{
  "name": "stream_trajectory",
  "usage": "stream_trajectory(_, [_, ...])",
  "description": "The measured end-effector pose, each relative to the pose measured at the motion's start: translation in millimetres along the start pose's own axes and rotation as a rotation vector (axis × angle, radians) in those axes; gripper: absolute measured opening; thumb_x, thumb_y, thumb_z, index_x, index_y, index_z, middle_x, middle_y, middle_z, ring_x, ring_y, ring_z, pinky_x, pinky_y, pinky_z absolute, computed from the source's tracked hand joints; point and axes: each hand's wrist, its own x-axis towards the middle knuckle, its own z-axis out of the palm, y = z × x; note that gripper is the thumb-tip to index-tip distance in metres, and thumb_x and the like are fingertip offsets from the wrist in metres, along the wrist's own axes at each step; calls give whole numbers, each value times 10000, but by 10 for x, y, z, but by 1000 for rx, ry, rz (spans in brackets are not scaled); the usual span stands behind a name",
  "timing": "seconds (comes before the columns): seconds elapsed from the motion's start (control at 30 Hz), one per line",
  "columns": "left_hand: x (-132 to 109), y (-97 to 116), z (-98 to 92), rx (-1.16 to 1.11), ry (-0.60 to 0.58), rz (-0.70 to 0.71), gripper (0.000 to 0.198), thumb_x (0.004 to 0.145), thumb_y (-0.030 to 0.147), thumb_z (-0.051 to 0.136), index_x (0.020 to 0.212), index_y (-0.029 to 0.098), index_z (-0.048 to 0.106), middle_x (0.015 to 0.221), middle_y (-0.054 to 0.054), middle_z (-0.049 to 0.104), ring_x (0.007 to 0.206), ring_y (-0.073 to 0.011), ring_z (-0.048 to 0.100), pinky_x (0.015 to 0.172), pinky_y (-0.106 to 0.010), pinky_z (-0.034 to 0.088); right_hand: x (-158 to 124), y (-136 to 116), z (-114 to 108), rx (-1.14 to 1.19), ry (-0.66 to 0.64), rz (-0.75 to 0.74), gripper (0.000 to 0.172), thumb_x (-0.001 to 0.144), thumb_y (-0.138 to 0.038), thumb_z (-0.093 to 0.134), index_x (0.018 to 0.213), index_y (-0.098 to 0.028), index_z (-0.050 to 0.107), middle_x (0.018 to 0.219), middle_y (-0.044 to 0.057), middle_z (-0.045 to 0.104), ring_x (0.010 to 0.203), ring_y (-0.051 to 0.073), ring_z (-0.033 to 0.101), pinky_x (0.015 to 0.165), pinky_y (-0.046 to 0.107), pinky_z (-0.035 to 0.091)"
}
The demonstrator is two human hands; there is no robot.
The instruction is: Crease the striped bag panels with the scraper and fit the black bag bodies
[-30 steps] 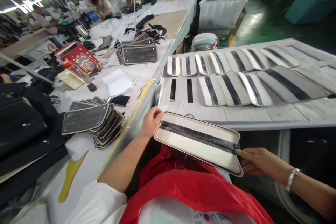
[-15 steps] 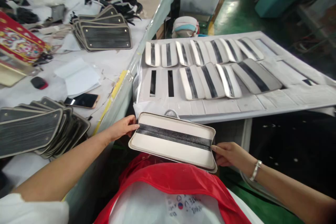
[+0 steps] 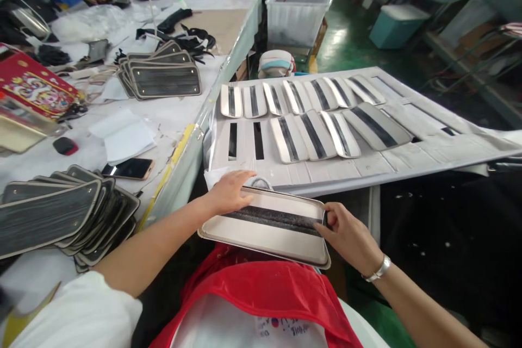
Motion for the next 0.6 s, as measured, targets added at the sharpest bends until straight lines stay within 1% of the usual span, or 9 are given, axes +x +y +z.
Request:
stream_trajectory(0.07, [200, 76, 60, -12, -102, 15, 490, 715, 253, 534, 1192, 143, 519, 1198, -89, 587, 1094, -214, 542, 971, -315, 395, 160, -214, 9, -75, 57, -185, 216, 819, -348, 518, 964, -188, 514, 793, 24, 558, 731, 167, 539, 671, 277, 405])
stream_trajectory(0.13, [344, 58, 94, -24, -200, 21, 452, 704, 264, 540, 1143, 158, 564, 1118, -74, 633, 1005, -224, 586, 892, -309, 435, 366, -423, 68, -160, 73, -350, 203, 865, -322, 470, 980, -176, 551, 895, 64, 582, 834, 189, 537, 755, 298, 387])
stream_trajectory(0.2, [426, -14, 106, -69, -278, 34, 408, 689, 273, 554, 1082, 175, 602, 1025, -53, 665, 915, -214, 608, 820, -286, 447, 579, -587, 147, -261, 29, -444, 206, 875, -300, 470, 1004, -178, 574, 948, 80, 593, 874, 207, 531, 775, 314, 363])
stream_trajectory(0.27, [462, -93, 108, -145, -334, 49, 345, 680, 260, 559, 1009, 188, 632, 911, -23, 680, 811, -182, 612, 737, -245, 443, 758, -684, 212, -344, -47, -497, 195, 867, -296, 495, 1000, -191, 592, 944, 78, 604, 873, 216, 530, 753, 318, 346])
stream_trajectory(0.37, [474, -160, 106, -236, -368, 85, 248, 682, 229, 554, 905, 197, 657, 774, 9, 664, 692, -143, 582, 640, -211, 410, 916, -709, 259, -387, -155, -535, 170, 855, -299, 525, 945, -192, 620, 894, 72, 619, 840, 209, 537, 726, 311, 327])
stream_trajectory(0.43, [473, -170, 106, -264, -369, 99, 226, 697, 220, 551, 893, 198, 662, 766, 12, 661, 681, -135, 574, 640, -209, 403, 957, -668, 281, -361, -196, -554, 171, 867, -295, 510, 914, -187, 633, 859, 65, 625, 814, 192, 543, 722, 300, 322])
stream_trajectory(0.5, [468, -169, 110, -266, -363, 100, 242, 713, 214, 550, 927, 196, 662, 805, 8, 671, 716, -138, 585, 672, -210, 408, 970, -609, 315, -296, -200, -582, 199, 891, -290, 470, 905, -188, 640, 839, 54, 628, 806, 173, 546, 724, 285, 324])
stream_trajectory(0.6, [454, -175, 128, -239, -343, 98, 265, 729, 211, 552, 971, 190, 660, 868, 1, 684, 775, -147, 604, 716, -211, 419, 972, -539, 381, -201, -157, -606, 240, 914, -284, 424, 912, -187, 644, 824, 48, 631, 799, 152, 548, 726, 264, 329])
